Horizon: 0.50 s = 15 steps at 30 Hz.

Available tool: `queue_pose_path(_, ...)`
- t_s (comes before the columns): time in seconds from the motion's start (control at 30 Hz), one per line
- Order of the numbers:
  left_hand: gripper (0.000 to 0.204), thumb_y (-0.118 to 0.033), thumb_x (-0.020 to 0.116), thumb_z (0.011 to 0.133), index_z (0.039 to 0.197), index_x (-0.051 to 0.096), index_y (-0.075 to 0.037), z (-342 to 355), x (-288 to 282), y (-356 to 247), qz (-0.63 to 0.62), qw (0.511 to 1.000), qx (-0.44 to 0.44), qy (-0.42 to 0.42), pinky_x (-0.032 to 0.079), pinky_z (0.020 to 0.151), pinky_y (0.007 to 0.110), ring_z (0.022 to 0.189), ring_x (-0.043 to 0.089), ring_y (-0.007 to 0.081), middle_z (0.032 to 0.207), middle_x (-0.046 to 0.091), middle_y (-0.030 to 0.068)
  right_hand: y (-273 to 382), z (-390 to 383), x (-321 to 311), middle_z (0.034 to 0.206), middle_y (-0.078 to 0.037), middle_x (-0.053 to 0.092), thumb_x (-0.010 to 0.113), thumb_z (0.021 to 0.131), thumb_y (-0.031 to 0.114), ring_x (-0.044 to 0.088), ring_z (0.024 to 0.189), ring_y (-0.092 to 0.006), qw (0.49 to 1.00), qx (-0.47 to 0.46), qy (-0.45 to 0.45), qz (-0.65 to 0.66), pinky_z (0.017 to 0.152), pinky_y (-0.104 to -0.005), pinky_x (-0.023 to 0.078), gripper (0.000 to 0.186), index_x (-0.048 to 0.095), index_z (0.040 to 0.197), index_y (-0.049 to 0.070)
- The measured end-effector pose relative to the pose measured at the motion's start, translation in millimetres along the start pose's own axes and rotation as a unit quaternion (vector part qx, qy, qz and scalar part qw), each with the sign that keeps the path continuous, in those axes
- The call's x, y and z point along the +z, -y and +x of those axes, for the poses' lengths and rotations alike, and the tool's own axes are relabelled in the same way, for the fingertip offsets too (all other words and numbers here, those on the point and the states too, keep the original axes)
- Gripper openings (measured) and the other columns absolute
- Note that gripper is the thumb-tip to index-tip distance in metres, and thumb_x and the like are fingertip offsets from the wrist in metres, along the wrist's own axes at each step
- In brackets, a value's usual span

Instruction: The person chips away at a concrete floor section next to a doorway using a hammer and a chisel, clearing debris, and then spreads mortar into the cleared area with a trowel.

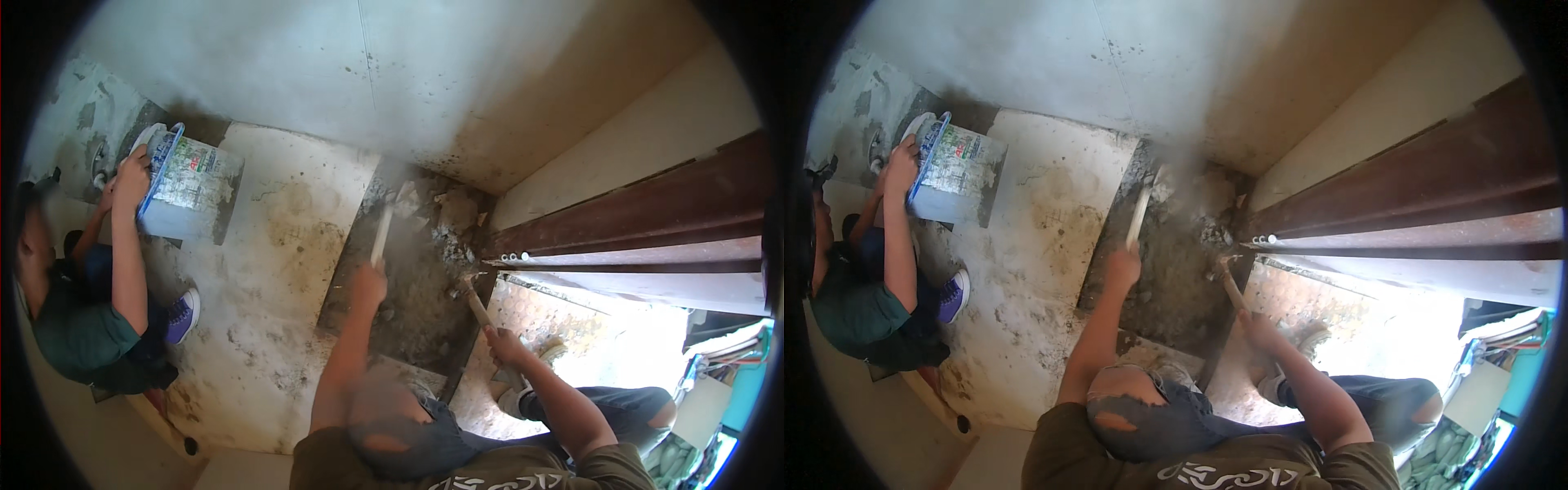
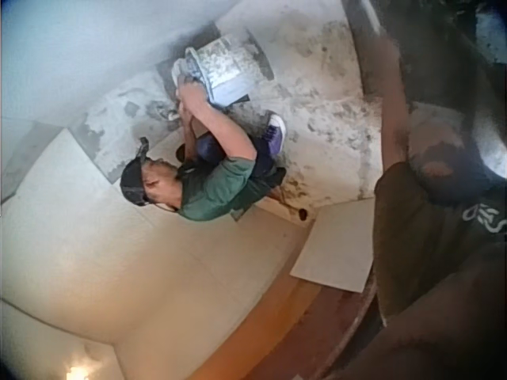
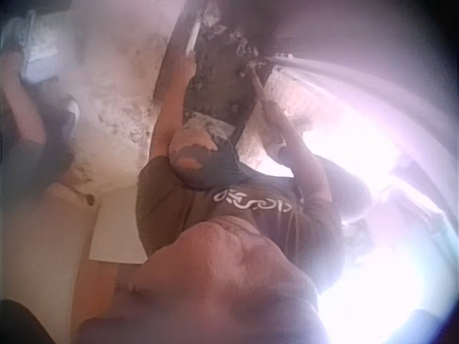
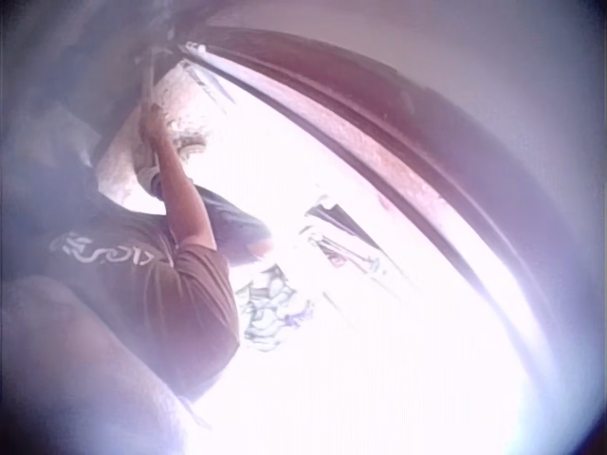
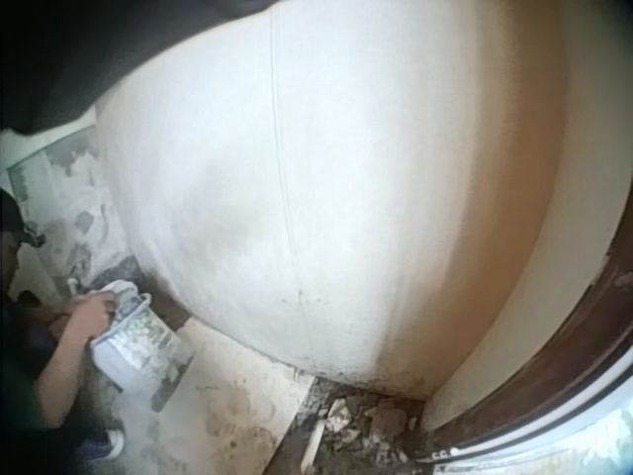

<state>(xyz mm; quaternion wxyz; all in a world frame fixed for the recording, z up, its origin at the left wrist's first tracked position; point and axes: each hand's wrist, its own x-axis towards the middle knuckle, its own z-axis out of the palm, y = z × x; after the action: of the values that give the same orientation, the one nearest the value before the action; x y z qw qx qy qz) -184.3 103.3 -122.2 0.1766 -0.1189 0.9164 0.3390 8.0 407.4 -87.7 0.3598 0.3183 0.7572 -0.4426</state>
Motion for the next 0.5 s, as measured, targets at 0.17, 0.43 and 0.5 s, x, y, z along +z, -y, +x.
queue_pose_path(0.17, 0.052, -0.041, 0.043, 0.098, 0.112, 0.057, 0.008, -59, 15, 16, -0.002, 0.999, -0.041, 0.026, 0.046, 0.082, 0.052, 0.096, 0.058, 0.047, 0.099, 0.062, 0.0303, -26, 5, 1, 0.065, -0.007, 0.052, 0.046, 0.097, 0.049, 0.053, 0.049, -0.0172, 0.998, -0.012, -0.041, -0.04, 0.043, -0.0344, 0.044, 0.048, 0.052, 0.092, 0.001)
queue_pose_path(0.43, 0.05, -0.036, 0.045, 0.099, 0.125, 0.044, 0.007, -8, -100, -26, -0.071, 0.995, 0.034, 0.067, 0.048, 0.077, 0.05, 0.09, 0.062, 0.0442, 0.101, 0.063, 0.0274, 64, -22, 25, 0.063, -0.006, 0.052, 0.046, 0.098, 0.046, 0.053, 0.047, -0.0158, 0.906, -0.316, -0.228, -0.168, 0.043, -0.0329, 0.043, 0.046, 0.053, 0.098, 0.001)
queue_pose_path(0.5, 0.044, -0.033, 0.046, 0.098, 0.122, 0.045, 0.004, 1, -87, -20, 0.08, 0.989, 0.089, 0.083, 0.049, 0.073, 0.051, 0.085, 0.062, 0.0437, 0.096, 0.063, 0.027, 97, -19, 27, 0.061, -0.005, 0.051, 0.046, 0.098, 0.046, 0.052, 0.046, -0.0145, 0.93, -0.298, -0.199, -0.083, 0.042, -0.0313, 0.042, 0.045, 0.051, 0.092, 0.002)
